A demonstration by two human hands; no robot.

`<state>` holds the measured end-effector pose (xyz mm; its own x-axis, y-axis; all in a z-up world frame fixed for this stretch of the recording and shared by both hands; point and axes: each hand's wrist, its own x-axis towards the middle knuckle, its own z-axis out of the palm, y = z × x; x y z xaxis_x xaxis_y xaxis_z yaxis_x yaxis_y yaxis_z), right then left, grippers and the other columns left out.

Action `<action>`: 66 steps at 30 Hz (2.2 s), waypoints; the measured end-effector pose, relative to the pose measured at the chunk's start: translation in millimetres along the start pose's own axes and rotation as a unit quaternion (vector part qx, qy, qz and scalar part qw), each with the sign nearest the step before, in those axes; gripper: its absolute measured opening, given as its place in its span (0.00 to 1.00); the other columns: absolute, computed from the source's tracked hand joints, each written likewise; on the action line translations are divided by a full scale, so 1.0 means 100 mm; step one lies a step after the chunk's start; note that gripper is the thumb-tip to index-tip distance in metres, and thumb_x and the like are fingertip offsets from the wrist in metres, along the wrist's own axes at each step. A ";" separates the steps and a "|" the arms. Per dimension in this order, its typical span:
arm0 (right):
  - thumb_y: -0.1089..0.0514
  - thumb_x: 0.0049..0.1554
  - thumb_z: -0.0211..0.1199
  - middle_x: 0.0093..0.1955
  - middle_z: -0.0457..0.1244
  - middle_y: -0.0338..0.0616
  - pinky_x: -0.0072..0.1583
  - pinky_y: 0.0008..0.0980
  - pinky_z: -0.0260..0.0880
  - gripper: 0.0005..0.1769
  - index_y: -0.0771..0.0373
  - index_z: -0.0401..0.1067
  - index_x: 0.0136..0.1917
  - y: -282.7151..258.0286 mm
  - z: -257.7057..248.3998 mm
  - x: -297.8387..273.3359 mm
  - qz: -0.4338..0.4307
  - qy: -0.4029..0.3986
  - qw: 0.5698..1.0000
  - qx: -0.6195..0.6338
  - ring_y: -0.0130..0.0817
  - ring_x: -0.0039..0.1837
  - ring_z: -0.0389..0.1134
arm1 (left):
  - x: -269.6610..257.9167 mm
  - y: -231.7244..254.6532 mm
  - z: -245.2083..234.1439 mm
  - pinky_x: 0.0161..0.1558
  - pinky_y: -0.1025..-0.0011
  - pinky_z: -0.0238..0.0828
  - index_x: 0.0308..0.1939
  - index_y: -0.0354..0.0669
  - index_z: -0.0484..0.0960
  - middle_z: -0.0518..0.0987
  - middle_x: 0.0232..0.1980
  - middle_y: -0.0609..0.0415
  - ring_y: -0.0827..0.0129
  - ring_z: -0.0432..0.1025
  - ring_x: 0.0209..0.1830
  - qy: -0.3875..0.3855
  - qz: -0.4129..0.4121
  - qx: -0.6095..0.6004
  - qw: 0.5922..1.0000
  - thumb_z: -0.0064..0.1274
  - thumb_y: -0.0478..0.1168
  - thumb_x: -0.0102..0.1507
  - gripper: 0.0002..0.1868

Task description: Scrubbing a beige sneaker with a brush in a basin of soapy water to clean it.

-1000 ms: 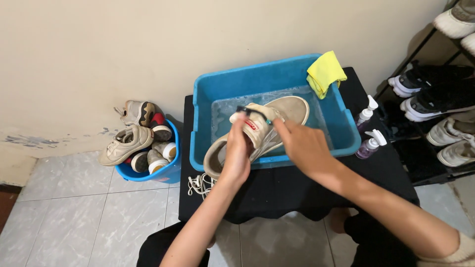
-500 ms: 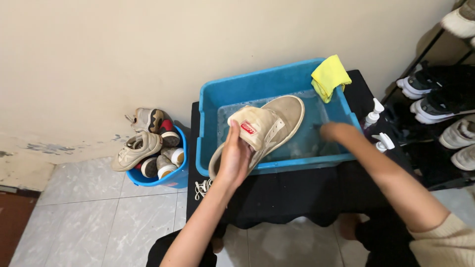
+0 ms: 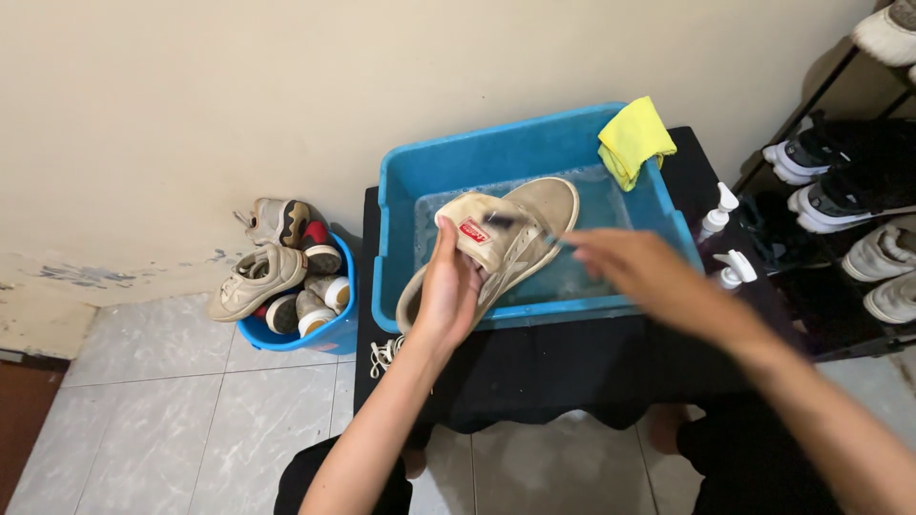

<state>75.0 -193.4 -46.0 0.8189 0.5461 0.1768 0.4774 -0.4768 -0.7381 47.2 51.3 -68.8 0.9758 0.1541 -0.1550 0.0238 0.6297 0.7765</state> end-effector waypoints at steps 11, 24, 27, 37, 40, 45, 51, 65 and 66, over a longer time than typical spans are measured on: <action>0.50 0.68 0.49 0.40 0.61 0.31 0.41 0.30 0.70 0.20 0.41 0.66 0.72 0.10 0.67 -0.13 -0.143 0.186 0.916 -0.325 0.32 0.43 0.68 | -0.27 0.18 0.27 0.69 0.49 0.59 0.75 0.50 0.61 0.62 0.76 0.42 0.48 0.60 0.74 -0.009 -0.030 -0.087 0.996 0.36 0.57 0.71 0.31; 0.57 0.65 0.53 0.40 0.64 0.39 0.40 0.35 0.71 0.19 0.48 0.69 0.69 0.24 0.88 -0.24 -0.168 0.189 0.918 -0.305 0.41 0.41 0.70 | -0.30 0.21 0.27 0.72 0.48 0.56 0.74 0.45 0.61 0.62 0.76 0.42 0.49 0.58 0.76 -0.016 -0.058 -0.120 0.991 0.36 0.56 0.71 0.31; 0.56 0.65 0.57 0.42 0.66 0.40 0.42 0.35 0.72 0.17 0.49 0.72 0.66 0.40 0.82 -0.10 -0.145 0.231 0.893 -0.358 0.39 0.43 0.72 | -0.28 0.21 0.26 0.72 0.49 0.56 0.74 0.44 0.60 0.62 0.77 0.43 0.49 0.59 0.75 -0.009 -0.059 -0.119 0.991 0.35 0.57 0.72 0.31; 0.62 0.69 0.50 0.56 0.69 0.61 0.54 0.51 0.72 0.22 0.65 0.66 0.74 1.28 0.34 0.16 -0.003 0.220 0.949 -0.225 0.59 0.55 0.72 | -0.33 0.19 0.30 0.67 0.47 0.62 0.74 0.49 0.63 0.65 0.75 0.45 0.49 0.62 0.73 0.030 -0.064 -0.072 0.995 0.38 0.58 0.70 0.31; 0.58 0.69 0.53 0.40 0.70 0.45 0.43 0.38 0.76 0.13 0.59 0.71 0.64 2.70 0.66 0.30 0.045 0.211 0.905 -0.366 0.44 0.42 0.76 | -0.36 0.14 0.30 0.67 0.44 0.63 0.74 0.50 0.62 0.66 0.73 0.42 0.47 0.63 0.72 0.058 -0.034 -0.057 0.996 0.41 0.57 0.69 0.32; 0.71 0.55 0.55 0.47 0.71 0.71 0.48 0.55 0.77 0.13 0.76 0.80 0.48 3.12 0.92 0.90 0.193 -0.144 0.926 -0.291 0.64 0.53 0.75 | -0.31 0.06 0.26 0.67 0.41 0.60 0.76 0.57 0.59 0.61 0.77 0.42 0.46 0.59 0.75 0.134 0.009 -0.017 0.991 0.38 0.57 0.70 0.31; 0.65 0.51 0.63 0.43 0.73 0.61 0.55 0.49 0.76 0.10 0.70 0.81 0.46 2.39 0.76 0.68 0.113 -0.262 0.916 -0.281 0.60 0.52 0.76 | -0.34 0.14 0.35 0.65 0.41 0.62 0.76 0.60 0.60 0.63 0.76 0.41 0.45 0.61 0.74 0.169 0.006 -0.001 0.986 0.39 0.58 0.69 0.31; 0.54 0.67 0.50 0.43 0.71 0.43 0.47 0.37 0.74 0.20 0.51 0.71 0.71 0.40 0.28 -0.16 0.028 0.091 0.989 -0.113 0.41 0.43 0.73 | -0.15 -0.03 0.09 0.60 0.41 0.69 0.67 0.44 0.71 0.74 0.66 0.38 0.46 0.70 0.66 0.210 -0.037 -0.061 0.975 0.47 0.54 0.68 0.28; 0.54 0.68 0.45 0.43 0.68 0.42 0.46 0.38 0.74 0.22 0.49 0.66 0.74 0.42 0.47 -0.22 0.018 0.060 0.975 -0.213 0.40 0.44 0.73 | -0.15 -0.02 0.08 0.60 0.41 0.69 0.66 0.42 0.71 0.74 0.66 0.38 0.46 0.70 0.66 0.210 -0.039 -0.065 0.975 0.47 0.54 0.68 0.27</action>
<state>62.3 -193.0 -111.2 0.8566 0.4519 0.2492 0.5160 -0.7510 -0.4119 34.1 41.5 -63.6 0.7968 0.3831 -0.4672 0.0398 0.7384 0.6732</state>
